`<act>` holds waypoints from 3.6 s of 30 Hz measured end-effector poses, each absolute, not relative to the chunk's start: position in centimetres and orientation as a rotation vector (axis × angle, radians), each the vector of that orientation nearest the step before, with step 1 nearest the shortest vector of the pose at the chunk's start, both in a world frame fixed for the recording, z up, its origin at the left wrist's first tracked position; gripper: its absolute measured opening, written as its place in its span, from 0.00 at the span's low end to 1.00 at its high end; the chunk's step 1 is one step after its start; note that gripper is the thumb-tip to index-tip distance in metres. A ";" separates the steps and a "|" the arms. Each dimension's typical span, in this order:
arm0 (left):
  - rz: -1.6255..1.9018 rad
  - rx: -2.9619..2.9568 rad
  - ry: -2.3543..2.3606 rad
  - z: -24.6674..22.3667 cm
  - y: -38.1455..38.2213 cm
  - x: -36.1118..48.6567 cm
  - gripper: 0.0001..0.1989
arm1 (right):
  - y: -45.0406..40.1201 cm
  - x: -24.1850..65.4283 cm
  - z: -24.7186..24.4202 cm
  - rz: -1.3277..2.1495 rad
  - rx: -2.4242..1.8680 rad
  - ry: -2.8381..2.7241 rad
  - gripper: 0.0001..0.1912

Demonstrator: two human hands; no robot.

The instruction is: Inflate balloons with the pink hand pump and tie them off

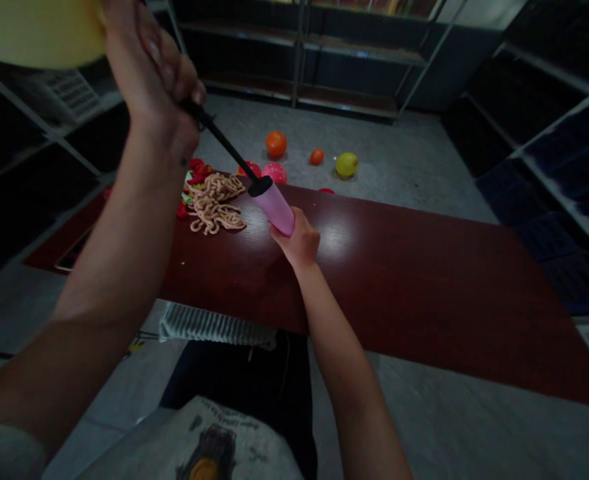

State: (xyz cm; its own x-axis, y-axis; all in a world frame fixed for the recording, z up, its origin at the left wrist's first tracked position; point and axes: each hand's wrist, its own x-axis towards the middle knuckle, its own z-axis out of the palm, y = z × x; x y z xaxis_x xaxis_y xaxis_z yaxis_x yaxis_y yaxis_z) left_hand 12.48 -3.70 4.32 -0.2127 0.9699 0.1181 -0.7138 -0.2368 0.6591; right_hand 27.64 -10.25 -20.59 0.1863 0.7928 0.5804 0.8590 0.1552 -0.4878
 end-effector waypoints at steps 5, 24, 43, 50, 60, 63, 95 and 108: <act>1.641 0.825 0.569 -0.1 -3.5 16.5 0.32 | -10.2 27.5 -20.5 -0.052 -1.645 -1.547 0.28; 1.829 0.411 0.769 -6.4 -3.0 6.7 0.23 | -10.9 26.8 -20.0 -0.222 -1.563 -1.928 0.28; 1.931 0.325 0.682 -4.3 -2.8 -2.7 0.28 | -11.1 26.2 -19.7 -0.285 -1.447 -2.052 0.28; 1.898 0.589 0.615 -0.6 -0.9 2.4 0.31 | -10.9 27.0 -20.1 -0.215 -1.423 -1.832 0.25; 1.734 0.697 0.661 -3.2 -1.9 12.7 0.32 | -10.9 27.3 -20.2 -0.107 -1.477 -1.674 0.20; 1.691 0.698 0.680 -5.5 -2.8 14.7 0.32 | -10.9 27.4 -20.2 -0.086 -1.533 -1.660 0.20; 1.936 0.143 0.681 -7.4 -3.3 -4.0 0.24 | -11.0 26.3 -20.0 -0.338 -1.479 -2.164 0.29; 1.904 0.572 0.518 1.7 -2.8 5.4 0.26 | -10.8 27.0 -20.2 -0.104 -1.546 -1.818 0.28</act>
State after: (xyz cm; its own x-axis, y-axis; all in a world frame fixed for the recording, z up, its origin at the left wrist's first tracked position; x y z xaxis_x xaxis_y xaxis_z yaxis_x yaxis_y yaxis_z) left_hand 5.40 -2.75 1.70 -0.3513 0.9233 0.1552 -0.7176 -0.3720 0.5888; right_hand 26.95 -10.75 -20.21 -0.0053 0.8221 0.5694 0.8817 0.2725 -0.3853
